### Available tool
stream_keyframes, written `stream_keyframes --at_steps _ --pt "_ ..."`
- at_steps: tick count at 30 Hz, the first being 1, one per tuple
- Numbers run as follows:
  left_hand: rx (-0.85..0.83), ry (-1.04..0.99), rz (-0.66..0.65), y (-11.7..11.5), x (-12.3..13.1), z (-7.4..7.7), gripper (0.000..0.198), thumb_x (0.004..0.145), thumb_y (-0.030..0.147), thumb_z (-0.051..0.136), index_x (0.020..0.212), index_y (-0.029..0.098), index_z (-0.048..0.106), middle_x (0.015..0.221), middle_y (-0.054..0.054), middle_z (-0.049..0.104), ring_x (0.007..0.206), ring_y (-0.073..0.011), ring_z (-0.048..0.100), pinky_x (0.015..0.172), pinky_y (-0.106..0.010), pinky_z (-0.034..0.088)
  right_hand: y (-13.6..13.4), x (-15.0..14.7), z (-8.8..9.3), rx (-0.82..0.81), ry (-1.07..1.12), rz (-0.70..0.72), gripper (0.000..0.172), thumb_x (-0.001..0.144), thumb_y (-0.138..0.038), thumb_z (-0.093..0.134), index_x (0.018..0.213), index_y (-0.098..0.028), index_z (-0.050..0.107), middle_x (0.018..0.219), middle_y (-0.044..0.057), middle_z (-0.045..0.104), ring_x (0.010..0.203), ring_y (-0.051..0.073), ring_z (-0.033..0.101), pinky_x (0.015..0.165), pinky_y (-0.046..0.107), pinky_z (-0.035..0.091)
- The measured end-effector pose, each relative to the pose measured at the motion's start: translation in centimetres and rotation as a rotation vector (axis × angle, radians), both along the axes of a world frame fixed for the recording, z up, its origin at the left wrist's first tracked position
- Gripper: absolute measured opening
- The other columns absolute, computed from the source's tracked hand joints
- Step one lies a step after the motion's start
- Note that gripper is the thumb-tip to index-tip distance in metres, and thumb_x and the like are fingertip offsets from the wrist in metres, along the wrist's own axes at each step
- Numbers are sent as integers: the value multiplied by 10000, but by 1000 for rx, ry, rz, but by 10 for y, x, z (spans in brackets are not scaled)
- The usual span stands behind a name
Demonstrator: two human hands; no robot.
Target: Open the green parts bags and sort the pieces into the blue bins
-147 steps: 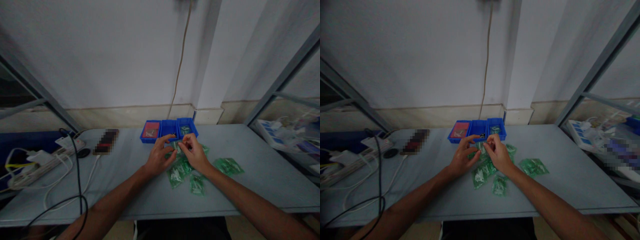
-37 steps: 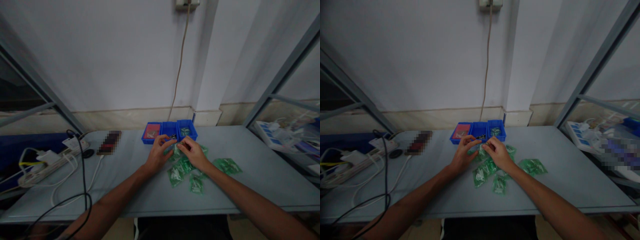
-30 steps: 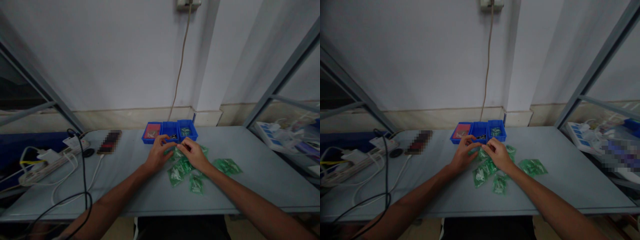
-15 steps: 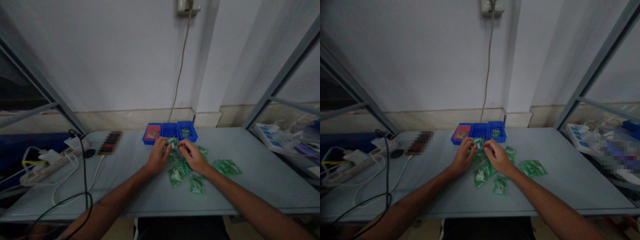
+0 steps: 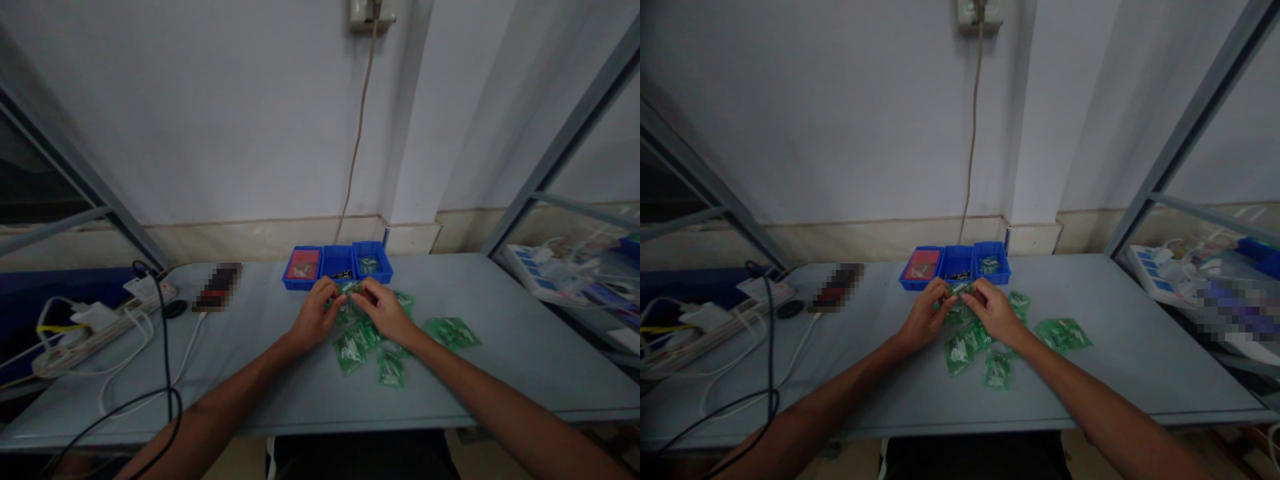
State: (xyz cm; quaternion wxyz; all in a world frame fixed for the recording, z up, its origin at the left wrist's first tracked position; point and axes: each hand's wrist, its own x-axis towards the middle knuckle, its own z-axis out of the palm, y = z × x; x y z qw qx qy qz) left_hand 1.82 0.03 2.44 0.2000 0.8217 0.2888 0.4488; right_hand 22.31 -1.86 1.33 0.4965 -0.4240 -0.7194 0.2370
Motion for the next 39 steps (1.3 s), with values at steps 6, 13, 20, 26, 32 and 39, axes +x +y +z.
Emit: stream_keyframes --at_steps 6,13,20,26,32,39 --pt "-47 -18 28 2 1 -3 306 1056 403 566 822 207 544 859 -29 572 856 -200 554 770 -321 453 3 3 1 -67 43 31 391 1003 -467 633 752 -237 441 705 -49 389 655 161 404 616 283 318" --pt "-206 -47 24 0 4 -5 251 1060 400 545 943 188 611 849 -6 594 760 -163 552 703 -281 455 1 2 -2 -106 46 57 388 986 -463 657 747 -236 453 690 -54 387 634 155 400 593 277 317" --pt "-248 -44 7 -2 4 -7 278 1051 399 550 869 189 569 755 23 539 691 -146 502 626 -255 380 -4 -2 3 -90 49 42 187 1009 -407 624 1008 -221 621 753 -40 488 682 172 482 639 288 375" --pt "-272 -30 -15 -5 7 -4 269 1034 396 585 868 185 562 757 27 528 691 -143 484 633 -259 374 -2 1 1 -68 27 76 202 1024 -403 606 946 -218 628 768 -31 511 703 172 497 660 287 383" --pt "-271 -60 -40 -2 6 -4 244 1048 383 567 923 175 600 820 7 566 739 -146 506 671 -256 400 -2 -1 -1 -130 55 98 230 1045 -452 568 1014 -227 604 807 -24 535 738 178 516 689 292 406" --pt "-360 -76 -82 -3 5 -4 315 1021 442 614 871 165 606 761 24 533 699 -132 480 637 -246 369 -4 2 4 -76 1 129 251 1066 -422 539 921 -224 590 804 -18 513 741 176 492 698 295 376"
